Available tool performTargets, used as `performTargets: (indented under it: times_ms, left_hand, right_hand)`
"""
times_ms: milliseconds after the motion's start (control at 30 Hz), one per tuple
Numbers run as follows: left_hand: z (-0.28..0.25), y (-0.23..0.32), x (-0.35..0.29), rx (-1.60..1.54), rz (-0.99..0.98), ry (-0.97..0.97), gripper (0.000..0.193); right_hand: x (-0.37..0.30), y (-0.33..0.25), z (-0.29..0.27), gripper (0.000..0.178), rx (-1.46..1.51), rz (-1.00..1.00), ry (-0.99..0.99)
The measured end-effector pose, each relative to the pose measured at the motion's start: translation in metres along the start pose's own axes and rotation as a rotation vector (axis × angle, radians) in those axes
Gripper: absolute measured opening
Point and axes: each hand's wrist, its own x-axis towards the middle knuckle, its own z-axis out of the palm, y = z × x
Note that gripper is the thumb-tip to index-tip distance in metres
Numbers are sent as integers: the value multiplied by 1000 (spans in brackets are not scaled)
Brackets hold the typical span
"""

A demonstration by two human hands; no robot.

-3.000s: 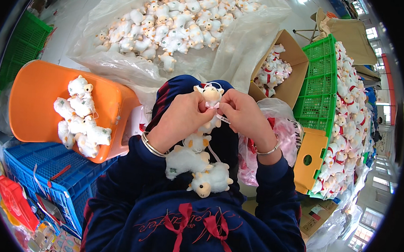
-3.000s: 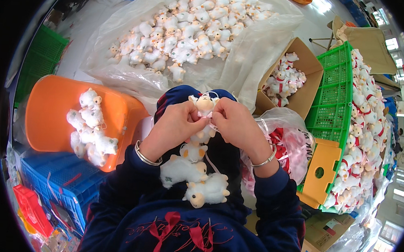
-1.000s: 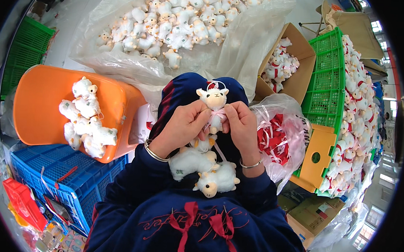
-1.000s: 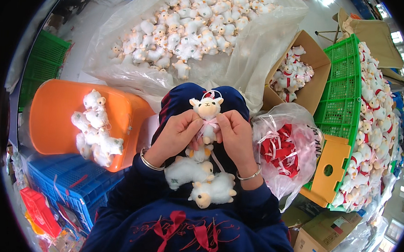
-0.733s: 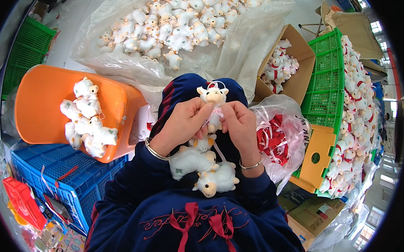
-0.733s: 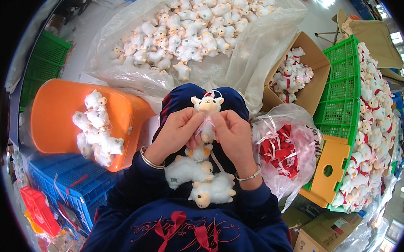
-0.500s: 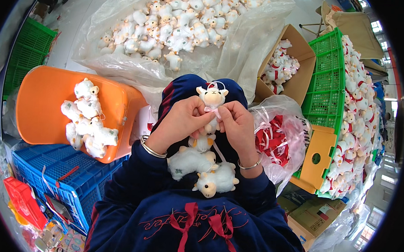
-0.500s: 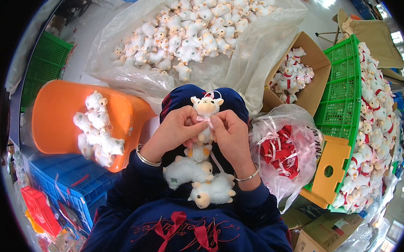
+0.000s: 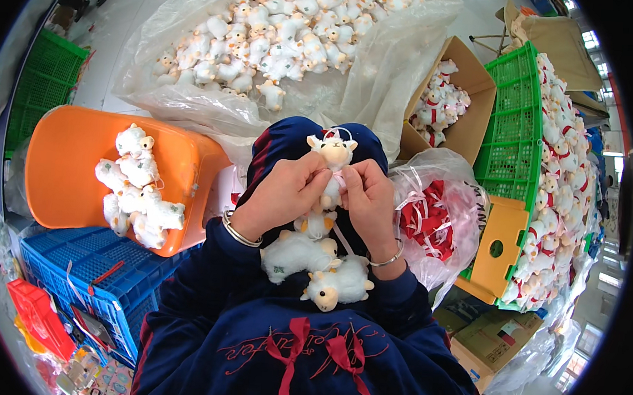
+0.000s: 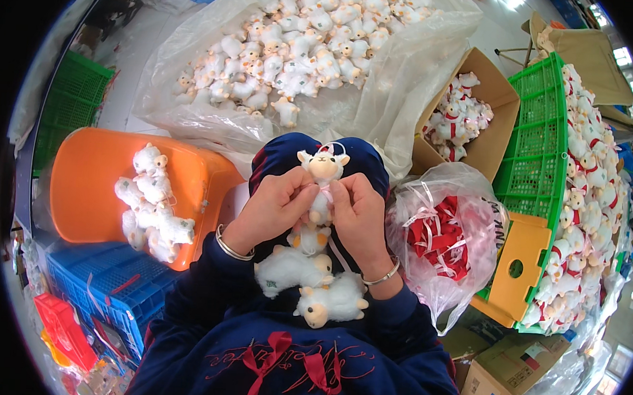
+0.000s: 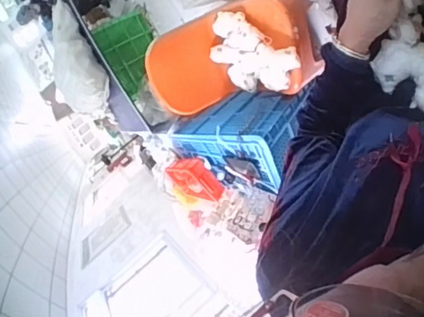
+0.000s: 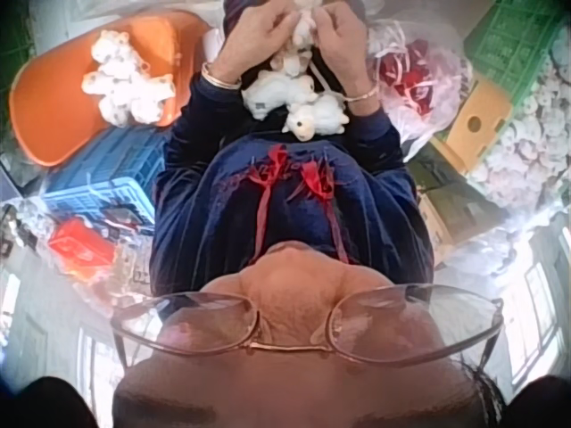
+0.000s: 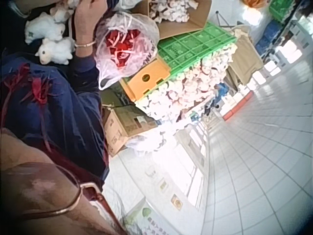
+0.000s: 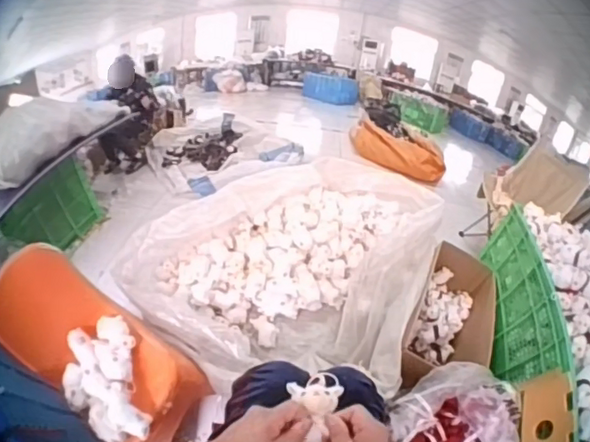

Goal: The person sits on the floor and assembles small white plush toys by attaching red fabric pieces and tying ribbons around their necks. They handle each toy individually, adjusting the fabric and securing the ribbon before placing the finished items into a nearby container.

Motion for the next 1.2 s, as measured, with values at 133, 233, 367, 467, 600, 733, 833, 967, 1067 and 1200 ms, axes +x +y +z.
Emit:
performTargets:
  times_ms: [133, 233, 367, 467, 600, 733, 833, 967, 1067, 1200]
  left_hand:
    - [1, -6, -4, -70, -19, -4, 21]
    - [-2, -5, -4, -70, -71, 1, 20]
    - [-12, -1, -3, -58, -173, -35, 19]
    - [-13, 5, -6, -48, -197, -15, 24]
    - [-17, -3, -11, 57, -156, 29, 33]
    - [-18, 9, -12, 81, -167, 18, 51]
    - [-20, 13, -11, 165, -154, -62, 67]
    - [-16, 16, -9, 145, -125, -165, 74]
    - [-13, 12, -16, -11, -48, -141, 73]
    - [-14, -3, -13, -52, 81, -86, 61]
  right_hand:
    - [-4, 4, 1, 17, 120, 40, 8]
    - [-1, -4, -3, 16, 60, 58, -33]
    - [0, -13, -9, 18, 111, 146, -15]
    - [0, -10, -20, 21, 137, 196, -20]
    - [1, -13, -39, 23, 48, 247, -29]
    - [7, -5, -51, 24, 5, 115, 11]
    - [2, -14, -41, 36, -24, 116, -122]
    - [1, -30, -19, 67, -117, 78, -236]
    - [1, -32, -22, 69, -212, -72, -110]
    - [23, -61, -92, 71, -412, -229, 368]
